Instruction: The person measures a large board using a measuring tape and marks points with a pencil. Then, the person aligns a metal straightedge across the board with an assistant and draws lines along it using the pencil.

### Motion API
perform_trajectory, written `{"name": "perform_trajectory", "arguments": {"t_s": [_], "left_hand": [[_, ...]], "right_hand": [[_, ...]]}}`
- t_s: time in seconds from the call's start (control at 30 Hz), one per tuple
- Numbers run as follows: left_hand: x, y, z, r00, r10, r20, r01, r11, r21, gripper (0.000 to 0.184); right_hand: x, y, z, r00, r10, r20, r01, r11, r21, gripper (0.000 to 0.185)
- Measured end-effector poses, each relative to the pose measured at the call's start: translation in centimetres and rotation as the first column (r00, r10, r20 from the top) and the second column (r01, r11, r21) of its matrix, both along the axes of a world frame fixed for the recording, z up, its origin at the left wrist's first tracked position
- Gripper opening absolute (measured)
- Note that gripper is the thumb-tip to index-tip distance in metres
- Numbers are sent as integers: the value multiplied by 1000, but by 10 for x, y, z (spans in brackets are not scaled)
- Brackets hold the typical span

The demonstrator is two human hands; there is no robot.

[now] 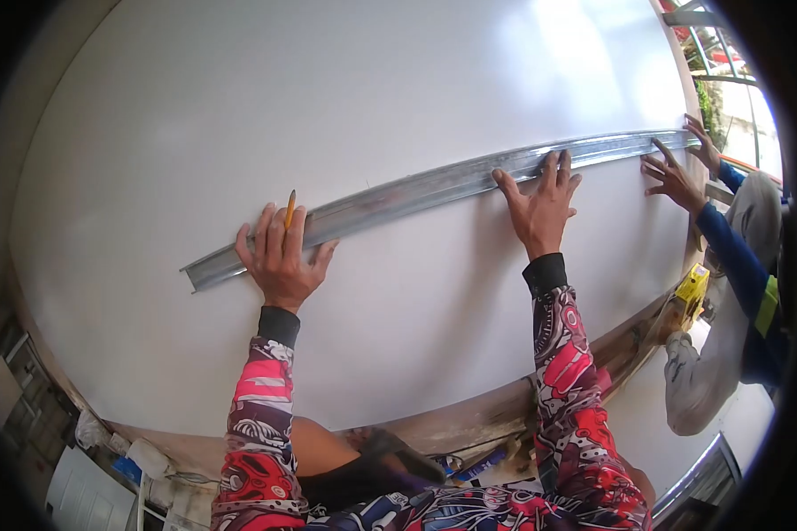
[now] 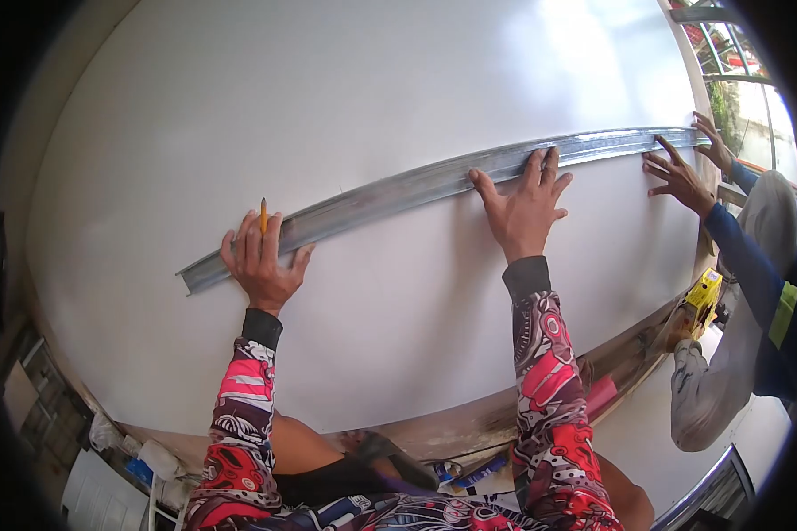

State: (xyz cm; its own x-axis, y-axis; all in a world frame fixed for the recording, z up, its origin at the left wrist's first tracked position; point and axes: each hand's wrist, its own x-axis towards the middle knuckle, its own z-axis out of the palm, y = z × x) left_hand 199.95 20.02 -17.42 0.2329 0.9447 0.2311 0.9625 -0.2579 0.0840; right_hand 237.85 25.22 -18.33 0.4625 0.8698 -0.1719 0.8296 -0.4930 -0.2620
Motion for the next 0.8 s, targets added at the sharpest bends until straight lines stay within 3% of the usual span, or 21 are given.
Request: {"name": "perform_trajectory", "arguments": {"t_s": [0.03,0.23,0.8], "left_hand": [[0,-2,0,1000,5,3,-5,1000,-1,64],[1,-1,1,999,21,31,-20,1000,-17,65],[-3,-4,-2,1000,0,29,1,1000,-29,66]], "right_hand": [[0,7,16,999,22,-36,-25,994,-109,122],[8,19,9,999,44,-32,-49,979,-199,128],[11,19,11,993,119,-26,-121,974,-189,131]]}}
